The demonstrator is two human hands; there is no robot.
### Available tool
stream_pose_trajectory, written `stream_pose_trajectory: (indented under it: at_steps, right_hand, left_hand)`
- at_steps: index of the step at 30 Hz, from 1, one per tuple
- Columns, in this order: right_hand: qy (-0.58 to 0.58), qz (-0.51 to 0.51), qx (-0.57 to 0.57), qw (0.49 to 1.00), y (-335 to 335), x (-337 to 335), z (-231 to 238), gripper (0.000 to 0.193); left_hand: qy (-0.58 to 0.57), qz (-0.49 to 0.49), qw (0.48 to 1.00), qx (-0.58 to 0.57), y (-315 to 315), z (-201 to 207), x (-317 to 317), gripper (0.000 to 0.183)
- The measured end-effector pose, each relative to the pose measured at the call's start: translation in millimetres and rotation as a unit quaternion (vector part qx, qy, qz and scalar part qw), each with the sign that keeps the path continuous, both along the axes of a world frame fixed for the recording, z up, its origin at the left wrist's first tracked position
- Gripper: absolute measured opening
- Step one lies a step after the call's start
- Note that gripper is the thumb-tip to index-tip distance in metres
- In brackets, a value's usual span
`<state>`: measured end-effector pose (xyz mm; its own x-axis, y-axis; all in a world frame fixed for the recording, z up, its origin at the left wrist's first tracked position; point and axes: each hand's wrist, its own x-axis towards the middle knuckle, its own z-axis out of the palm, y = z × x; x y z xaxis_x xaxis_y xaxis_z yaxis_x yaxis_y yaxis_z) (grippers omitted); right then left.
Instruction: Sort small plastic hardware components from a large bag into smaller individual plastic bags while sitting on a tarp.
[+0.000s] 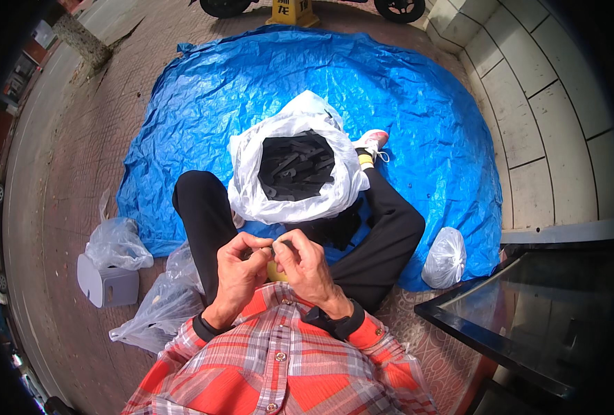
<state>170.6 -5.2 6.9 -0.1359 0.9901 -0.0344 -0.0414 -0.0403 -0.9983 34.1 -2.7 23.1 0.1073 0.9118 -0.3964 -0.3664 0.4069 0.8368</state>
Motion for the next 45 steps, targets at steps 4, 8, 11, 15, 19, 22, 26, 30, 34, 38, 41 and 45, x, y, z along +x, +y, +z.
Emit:
stream_pose_trajectory:
  at_steps: [4, 8, 11, 15, 19, 22, 26, 30, 34, 38, 41, 45]
  right_hand:
    - [-0.317, -0.025, 0.309, 0.896, -1, -4, 13, 0.006]
    - [-0.433, 0.013, 0.364, 0.825, -8, 0, 14, 0.012]
    - [-0.396, 0.016, 0.351, 0.848, -10, 6, 16, 0.024]
    - [-0.361, -0.005, 0.276, 0.891, 6, 17, 22, 0.019]
    - [-0.373, 0.103, 0.149, 0.91, 8, 20, 16, 0.019]
    - [-0.161, 0.187, -0.068, 0.967, 15, 26, 22, 0.025]
    - [0.032, 0.208, -0.216, 0.953, 19, 36, 12, 0.025]
    - [0.201, 0.151, -0.251, 0.935, 16, 41, -5, 0.02]
    - [0.26, 0.176, -0.258, 0.914, 11, 31, -12, 0.019]
    - [0.281, 0.152, -0.276, 0.906, 7, 22, -11, 0.018]
    - [0.185, 0.114, -0.205, 0.954, 5, 18, -5, 0.02]
    - [0.116, 0.112, -0.121, 0.979, 6, 14, 2, 0.024]
  left_hand:
    - [0.102, -0.005, 0.991, 0.085, -1, -18, 1, 0.008]
    - [0.1, -0.025, 0.989, 0.103, -3, -20, 3, 0.014]
    - [0.049, -0.069, 0.995, 0.044, 0, -18, -9, 0.021]
    - [-0.007, -0.09, 0.995, 0.038, 2, -13, -12, 0.024]
    - [0.048, -0.125, 0.989, 0.069, 0, -15, -16, 0.021]
    - [0.123, -0.157, 0.97, 0.137, 2, -11, -16, 0.02]
    - [0.262, -0.206, 0.899, 0.285, 6, -7, -18, 0.024]
    - [0.028, -0.104, 0.994, 0.028, 10, -20, -32, 0.039]
    - [-0.042, -0.183, 0.981, 0.054, 9, -30, -27, 0.05]
    - [-0.123, -0.158, 0.979, 0.044, 10, -43, -19, 0.027]
    - [-0.091, -0.15, 0.983, 0.044, 13, -35, -21, 0.018]
    - [-0.098, -0.148, 0.984, 0.025, 12, -31, -21, 0.015]
